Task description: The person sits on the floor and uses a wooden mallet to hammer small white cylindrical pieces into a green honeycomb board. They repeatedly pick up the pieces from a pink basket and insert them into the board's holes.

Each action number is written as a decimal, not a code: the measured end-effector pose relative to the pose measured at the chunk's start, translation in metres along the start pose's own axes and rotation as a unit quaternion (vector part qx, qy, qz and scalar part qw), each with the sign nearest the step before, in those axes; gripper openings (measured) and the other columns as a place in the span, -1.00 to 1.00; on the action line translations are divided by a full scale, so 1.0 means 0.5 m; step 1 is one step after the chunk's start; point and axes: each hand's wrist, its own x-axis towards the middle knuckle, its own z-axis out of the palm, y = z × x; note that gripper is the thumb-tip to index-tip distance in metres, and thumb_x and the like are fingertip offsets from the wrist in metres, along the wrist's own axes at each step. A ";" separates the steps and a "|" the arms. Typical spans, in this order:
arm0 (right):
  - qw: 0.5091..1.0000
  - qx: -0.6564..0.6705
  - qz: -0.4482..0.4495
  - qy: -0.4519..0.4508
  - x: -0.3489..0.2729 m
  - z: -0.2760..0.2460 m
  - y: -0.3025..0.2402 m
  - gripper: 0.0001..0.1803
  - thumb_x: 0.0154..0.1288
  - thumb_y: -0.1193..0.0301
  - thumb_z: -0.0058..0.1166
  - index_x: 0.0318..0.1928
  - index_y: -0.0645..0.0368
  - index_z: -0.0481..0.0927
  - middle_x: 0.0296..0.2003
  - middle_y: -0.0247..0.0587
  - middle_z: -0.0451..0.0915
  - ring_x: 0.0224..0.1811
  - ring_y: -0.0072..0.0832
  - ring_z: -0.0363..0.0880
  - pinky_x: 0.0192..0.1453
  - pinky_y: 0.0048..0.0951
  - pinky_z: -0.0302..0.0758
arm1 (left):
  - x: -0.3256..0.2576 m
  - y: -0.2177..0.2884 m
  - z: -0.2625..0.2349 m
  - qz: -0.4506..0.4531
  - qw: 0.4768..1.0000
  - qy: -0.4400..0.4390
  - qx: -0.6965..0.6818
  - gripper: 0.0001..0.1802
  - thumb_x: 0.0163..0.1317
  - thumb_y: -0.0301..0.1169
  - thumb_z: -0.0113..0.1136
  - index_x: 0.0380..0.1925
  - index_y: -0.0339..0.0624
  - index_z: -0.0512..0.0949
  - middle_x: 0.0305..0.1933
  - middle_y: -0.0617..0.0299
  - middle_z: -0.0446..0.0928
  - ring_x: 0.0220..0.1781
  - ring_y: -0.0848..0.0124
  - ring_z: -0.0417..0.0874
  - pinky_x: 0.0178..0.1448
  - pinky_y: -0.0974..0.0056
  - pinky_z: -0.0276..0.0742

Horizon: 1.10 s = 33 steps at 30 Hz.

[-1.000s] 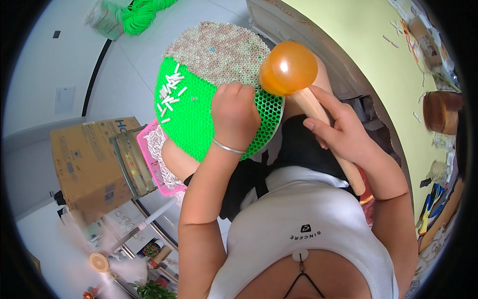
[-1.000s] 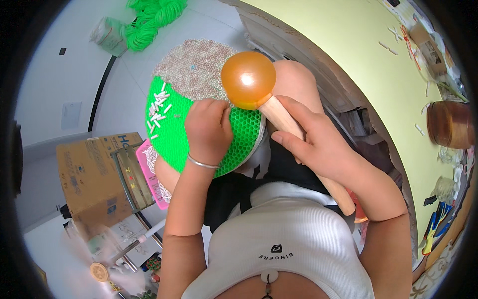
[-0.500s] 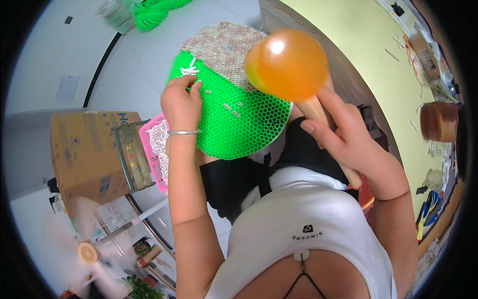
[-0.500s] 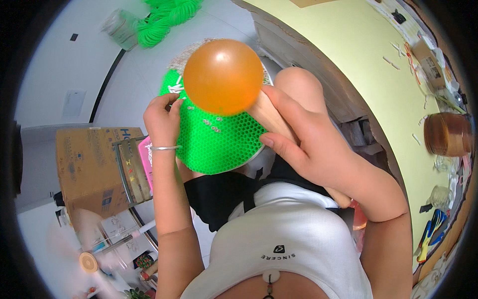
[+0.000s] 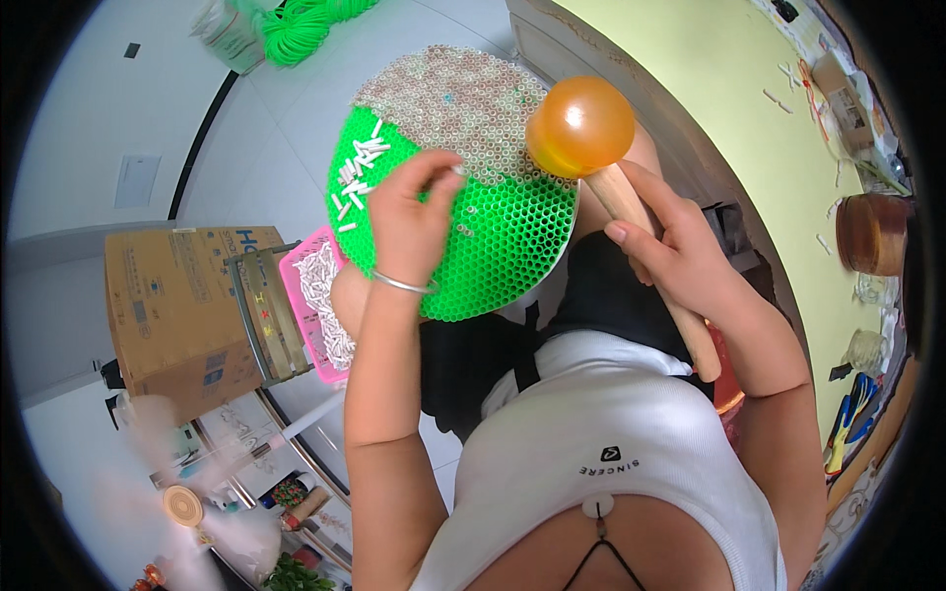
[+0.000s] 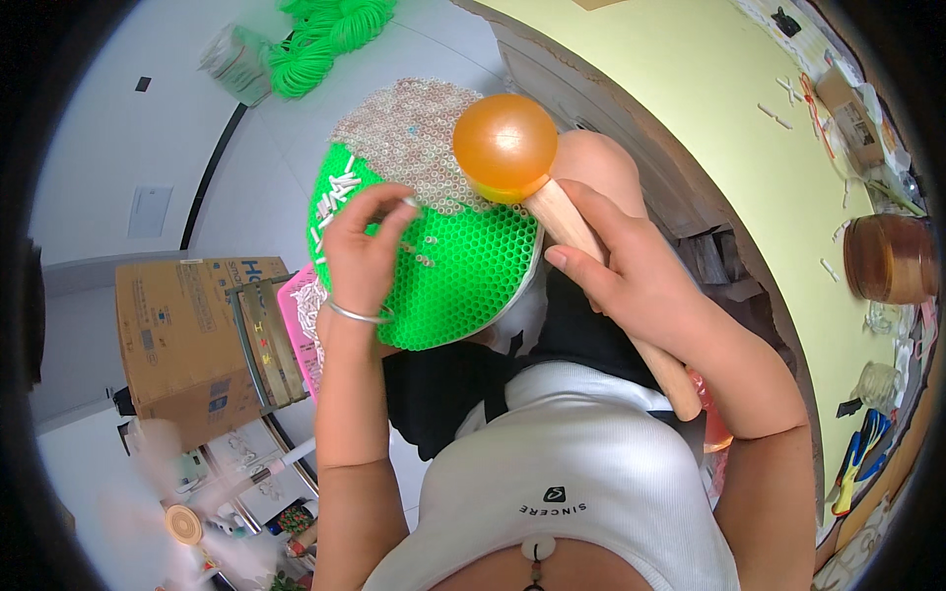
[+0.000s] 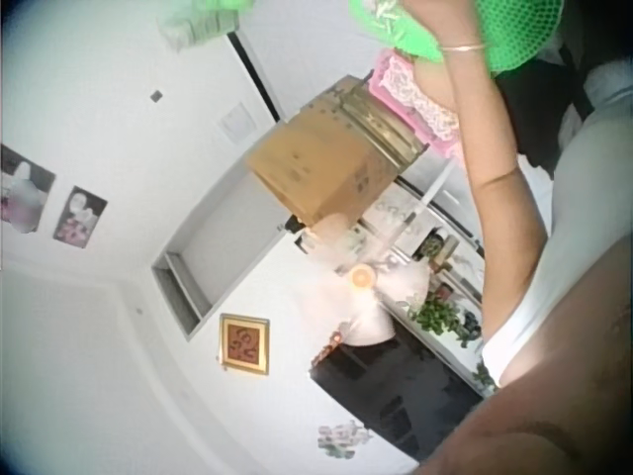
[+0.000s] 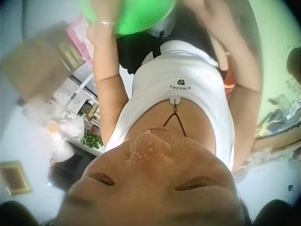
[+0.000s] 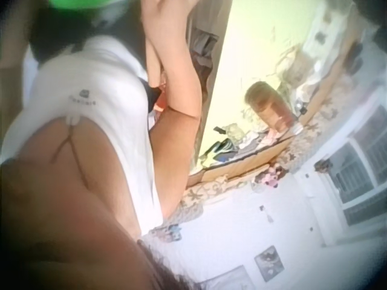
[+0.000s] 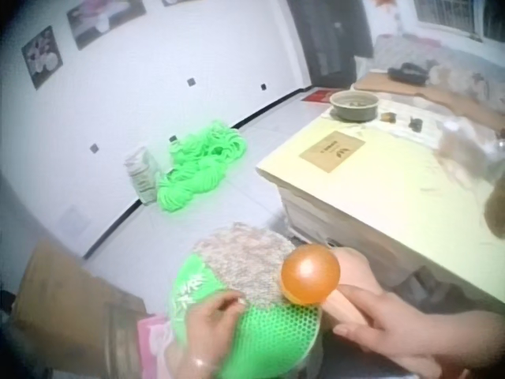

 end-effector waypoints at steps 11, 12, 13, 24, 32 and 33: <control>0.999 0.030 -0.006 -0.013 0.001 -0.010 0.017 -0.38 0.43 0.42 0.12 0.44 0.14 0.27 -0.42 -0.26 0.56 -0.57 -0.58 0.46 -0.43 -0.51 0.47 | -0.001 0.010 0.082 0.222 0.949 -0.008 0.222 -0.84 -0.04 -0.55 0.43 -0.42 -0.19 0.65 -0.40 0.11 0.58 -0.30 0.09 0.58 -0.18 0.10 0.50; 0.999 0.032 -0.002 -0.019 0.003 -0.007 0.022 -0.38 0.43 0.41 0.13 0.44 0.13 0.27 -0.42 -0.24 0.56 -0.56 -0.58 0.47 -0.43 -0.52 0.47 | -0.002 0.009 0.085 0.220 0.950 -0.010 0.221 -0.83 -0.05 -0.56 0.43 -0.41 -0.20 0.65 -0.39 0.11 0.59 -0.29 0.09 0.59 -0.18 0.11 0.50; 0.999 0.034 -0.002 -0.025 0.007 -0.004 0.022 -0.37 0.43 0.41 0.13 0.44 0.13 0.27 -0.41 -0.23 0.57 -0.56 -0.59 0.48 -0.43 -0.52 0.47 | 0.000 0.008 0.085 0.219 0.950 -0.009 0.221 -0.82 -0.05 -0.56 0.43 -0.41 -0.20 0.65 -0.39 0.11 0.59 -0.28 0.09 0.59 -0.17 0.11 0.51; 0.952 -0.200 -0.231 -0.019 0.043 0.049 0.023 -0.35 0.43 0.37 0.12 0.45 0.17 0.21 -0.22 0.14 0.66 -0.19 0.08 0.66 -0.04 -0.17 0.56 | 0.089 -0.148 -0.086 0.135 0.886 0.082 0.437 -0.85 0.10 -0.45 0.36 -0.30 -0.17 0.72 -0.26 0.12 0.64 -0.18 0.08 0.62 -0.05 0.05 0.53; 0.992 -0.077 -0.100 -0.013 0.020 0.019 0.012 -0.39 0.44 0.36 0.13 0.42 0.16 0.27 -0.30 -0.04 0.64 -0.42 -0.26 0.62 -0.28 -0.29 0.55 | 0.065 -0.093 -0.071 0.092 0.965 0.075 0.234 -0.85 0.13 -0.51 0.37 -0.27 -0.21 0.70 -0.27 0.20 0.67 -0.22 0.26 0.65 -0.07 0.21 0.56; 0.997 -0.044 -0.058 -0.014 0.015 0.015 -0.002 -0.39 0.44 0.36 0.13 0.42 0.17 0.28 -0.33 -0.10 0.62 -0.46 -0.37 0.59 -0.33 -0.35 0.53 | 0.049 -0.061 -0.051 0.042 0.991 0.056 0.112 -0.86 0.15 -0.52 0.37 -0.26 -0.21 0.70 -0.25 0.22 0.68 -0.21 0.33 0.65 -0.06 0.26 0.55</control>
